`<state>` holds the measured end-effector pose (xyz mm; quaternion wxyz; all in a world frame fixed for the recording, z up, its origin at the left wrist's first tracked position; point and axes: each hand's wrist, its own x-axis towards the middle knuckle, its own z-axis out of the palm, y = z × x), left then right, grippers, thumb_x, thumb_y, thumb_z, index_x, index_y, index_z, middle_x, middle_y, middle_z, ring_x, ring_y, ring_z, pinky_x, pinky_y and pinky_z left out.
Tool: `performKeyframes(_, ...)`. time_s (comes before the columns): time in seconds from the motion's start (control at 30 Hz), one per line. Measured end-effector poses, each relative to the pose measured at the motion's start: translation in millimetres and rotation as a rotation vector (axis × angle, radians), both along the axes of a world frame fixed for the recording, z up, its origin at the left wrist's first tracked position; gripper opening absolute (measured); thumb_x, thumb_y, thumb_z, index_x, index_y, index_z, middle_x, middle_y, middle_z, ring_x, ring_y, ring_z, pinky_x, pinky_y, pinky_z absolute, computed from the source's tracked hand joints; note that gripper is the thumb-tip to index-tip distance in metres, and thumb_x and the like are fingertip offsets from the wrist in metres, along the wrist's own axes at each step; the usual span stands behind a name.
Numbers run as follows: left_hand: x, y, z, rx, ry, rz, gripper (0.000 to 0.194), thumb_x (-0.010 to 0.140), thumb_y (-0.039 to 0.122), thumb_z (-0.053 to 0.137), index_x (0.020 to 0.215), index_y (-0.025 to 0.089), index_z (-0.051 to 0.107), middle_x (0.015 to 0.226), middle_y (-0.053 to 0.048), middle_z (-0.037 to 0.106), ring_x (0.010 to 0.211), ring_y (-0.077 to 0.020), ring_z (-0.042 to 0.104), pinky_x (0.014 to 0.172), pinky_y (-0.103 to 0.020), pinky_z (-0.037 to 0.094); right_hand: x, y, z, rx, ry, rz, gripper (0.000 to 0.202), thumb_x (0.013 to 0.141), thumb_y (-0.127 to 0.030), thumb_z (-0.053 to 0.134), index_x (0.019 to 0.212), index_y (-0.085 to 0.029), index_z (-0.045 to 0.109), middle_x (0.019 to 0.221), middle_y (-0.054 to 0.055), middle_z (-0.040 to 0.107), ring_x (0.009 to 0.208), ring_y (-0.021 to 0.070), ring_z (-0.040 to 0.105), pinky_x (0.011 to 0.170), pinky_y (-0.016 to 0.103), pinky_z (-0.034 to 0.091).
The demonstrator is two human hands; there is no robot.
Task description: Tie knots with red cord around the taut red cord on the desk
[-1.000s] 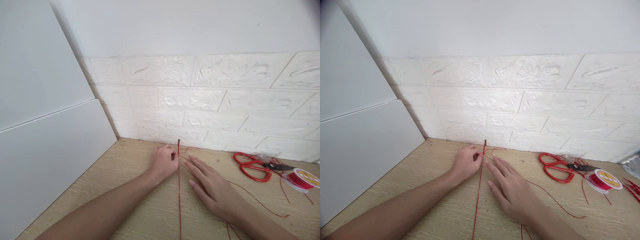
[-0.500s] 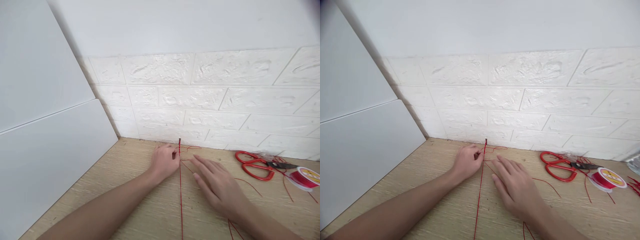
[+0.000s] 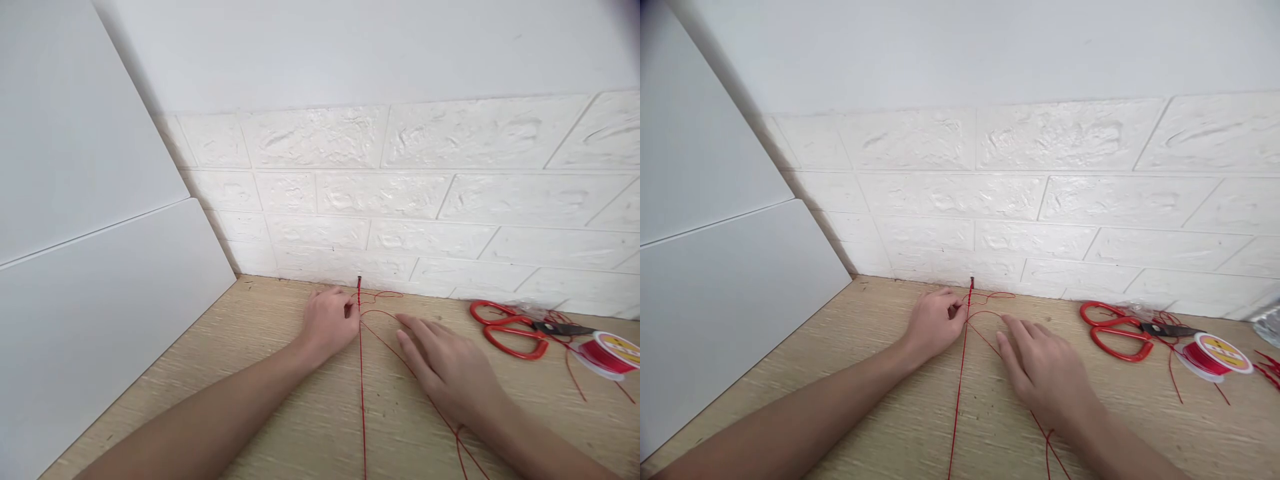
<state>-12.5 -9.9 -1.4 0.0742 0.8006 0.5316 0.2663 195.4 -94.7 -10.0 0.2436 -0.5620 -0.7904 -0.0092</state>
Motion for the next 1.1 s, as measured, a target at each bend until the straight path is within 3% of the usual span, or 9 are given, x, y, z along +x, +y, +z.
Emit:
performKeyframes(0.13,0,0,-0.4,0.006,-0.001,-0.011,0.023,0.087,0.022,0.054,0.067,0.02,0.065,0.076,-0.001,0.065,0.071,-0.0161,0.058,0.073,-0.033,0.037,-3,-2,1.7,-0.069,0.041,0.26,0.043,0.103,-0.032,0.042,0.143,-0.021,0.049,0.142,0.011,0.059,0.129,0.0247,0.057,0.102,0.041,0.052)
performKeyframes(0.23,-1,0,-1.0,0.003,-0.004,-0.012,0.022,0.087,0.023,0.055,0.069,0.02,0.066,0.076,-0.001,0.066,0.072,-0.0162,0.058,0.073,-0.033,0.037,-3,0,2.5,0.02,0.062,0.245,0.039,0.101,-0.029,0.045,0.139,-0.021,0.053,0.14,0.011,0.06,0.128,0.0269,0.057,0.106,0.047,0.048)
performKeyframes(0.4,-1,1,-2.7,0.004,-0.002,-0.013,0.021,0.086,0.022,0.056,0.069,0.02,0.067,0.077,-0.002,0.066,0.072,-0.0158,0.058,0.073,-0.032,0.037,3,6,2.0,-0.077,0.164,0.207,0.027,0.103,-0.028,0.041,0.113,-0.021,0.065,0.102,0.009,0.073,0.095,0.0241,0.068,0.082,0.041,0.054)
performKeyframes(0.63,-1,1,-4.4,0.017,-0.022,-0.017,0.022,0.086,0.021,0.056,0.066,0.02,0.066,0.073,0.0,0.064,0.069,-0.015,0.056,0.073,-0.032,0.035,6,9,-6.3,-0.143,0.321,0.371,0.031,0.102,-0.021,0.044,0.129,-0.029,0.057,0.123,0.005,0.067,0.114,0.0205,0.061,0.097,0.037,0.05)
performKeyframes(0.8,-1,1,-1.8,0.002,-0.036,-0.014,0.022,0.086,0.022,0.056,0.067,0.02,0.067,0.074,0.0,0.064,0.068,-0.0147,0.056,0.071,-0.031,0.035,9,18,-10.8,-0.066,0.264,0.32,0.029,0.101,-0.016,0.042,0.118,-0.025,0.063,0.109,0.008,0.067,0.103,0.0239,0.059,0.088,0.042,0.049)
performKeyframes(0.93,1,1,0.5,-0.013,-0.055,-0.023,0.023,0.085,0.022,0.056,0.064,0.019,0.065,0.074,-0.001,0.065,0.068,-0.0148,0.056,0.067,-0.03,0.035,10,23,-10.8,-0.149,0.26,0.248,0.021,0.099,-0.024,0.05,0.111,-0.025,0.067,0.092,0.006,0.063,0.091,0.0237,0.057,0.08,0.041,0.047)
performKeyframes(1.1,0,3,-1.3,-0.033,-0.107,-0.019,0.02,0.083,0.022,0.057,0.067,0.019,0.068,0.075,0.0,0.066,0.068,-0.0147,0.056,0.067,-0.029,0.037,10,23,-11.6,-0.2,0.275,0.2,0.016,0.098,-0.026,0.053,0.106,-0.024,0.066,0.087,0.004,0.061,0.087,0.0218,0.056,0.078,0.039,0.044)
